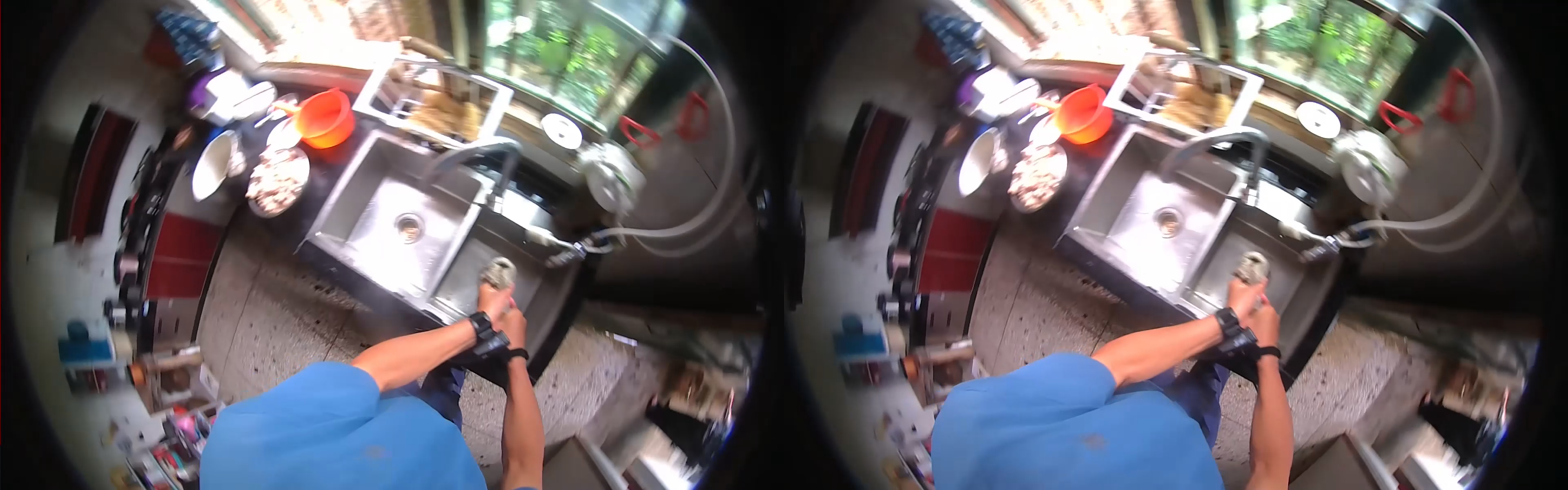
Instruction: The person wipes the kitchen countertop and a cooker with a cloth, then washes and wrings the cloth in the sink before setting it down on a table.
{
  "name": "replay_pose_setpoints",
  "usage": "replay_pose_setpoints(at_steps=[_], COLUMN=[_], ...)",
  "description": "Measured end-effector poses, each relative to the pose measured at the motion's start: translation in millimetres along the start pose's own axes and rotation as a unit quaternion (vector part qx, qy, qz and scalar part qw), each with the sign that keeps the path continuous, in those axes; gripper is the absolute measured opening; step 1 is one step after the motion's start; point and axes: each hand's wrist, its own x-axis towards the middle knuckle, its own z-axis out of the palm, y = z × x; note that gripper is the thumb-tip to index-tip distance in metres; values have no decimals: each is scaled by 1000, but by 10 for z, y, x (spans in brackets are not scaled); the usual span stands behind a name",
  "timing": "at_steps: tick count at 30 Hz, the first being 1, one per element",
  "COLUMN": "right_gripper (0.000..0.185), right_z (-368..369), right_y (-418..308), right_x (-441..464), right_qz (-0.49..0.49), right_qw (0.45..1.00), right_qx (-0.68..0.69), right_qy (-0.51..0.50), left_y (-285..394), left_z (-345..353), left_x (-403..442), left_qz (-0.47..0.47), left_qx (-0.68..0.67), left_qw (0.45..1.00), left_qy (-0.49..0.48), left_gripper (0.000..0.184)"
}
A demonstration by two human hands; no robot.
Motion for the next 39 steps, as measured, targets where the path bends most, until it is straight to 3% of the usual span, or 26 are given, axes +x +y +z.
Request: replay_pose_setpoints(at_steps=[2, 4, 6, 8, 12, 14, 16, 17, 18, 20, 22, 23, 25, 27, 30, 32, 36, 38, 39], right_gripper=[48, 49, 36, 28, 15, 17, 23, 40, 40, 62, 74, 76, 71, 62, 54, 52, 48, 42, 36], right_z=[0, 98, 115, 134, 57, 124, 114, 4, -59, -348, -570, -665, -740, -727, -851, -872, -1011, -1037, -1041], right_y=[-164, 128, 3, -71, -384, -329, -397, -365, -338, -692, -967, -1116, -1192, -1166, -1245, -1283, -1424, -1434, -1406], right_x=[-46, 27, -16, -31, -92, -107, -122, -57, -63, -219, -239, -235, -209, -81, -58, -13, -3, 58, 77], right_qz=[80, 70, 70, 81, 79, 88, 88, 159, 159, 18, -108, -215, -287, -350, -381, -401, -449, -462, -445], right_qw=[994, 980, 952, 942, 935, 917, 940, 913, 915, 952, 994, 968, 939, 901, 888, 884, 869, 861, 867], right_qx=[74, 170, 289, 313, 313, 362, 297, 299, 296, 274, -23, -128, -184, -249, -256, -234, -206, -207, -220], right_qy=[14, -78, -75, -91, -144, -143, -145, -228, -225, -136, -10, 36, 37, 56, 43, 52, 36, 52, 41], left_y=[50, 136, 175, 150, 289, 209, 195, 229, 266, 200, 455, 558, 609, 697, 840, 1016, 1250, 1355, 1366], left_z=[-56, -79, -116, -182, -267, -277, -292, -279, -312, -338, -474, -518, -550, -500, -478, -453, -436, -415, -406], left_x=[6, -14, 54, 128, 95, 166, 248, 273, 340, 504, 483, 478, 427, 266, 170, 104, -24, -58, -101], left_qz=[-5, -17, -32, -70, -140, -156, -156, -153, -153, -179, -170, -202, -279, -282, -334, -347, -392, -343, -353], left_qx=[53, 47, 42, 70, -9, -36, -49, -27, -29, -20, 26, 52, 21, 63, 48, 63, 53, 133, 123], left_qw=[998, 999, 998, 989, 972, 970, 971, 978, 978, 977, 968, 947, 893, 860, 785, 769, 748, 722, 737], left_qy=[-20, -21, -33, -112, -189, -185, -176, -136, -140, -117, -182, -245, -352, -421, -519, -533, -533, -586, -563], left_gripper=[14, 14, 15, 16, 18, 21, 22, 26, 26, 22, 20, 19, 15, 23, 31, 35, 22, 18, 13])
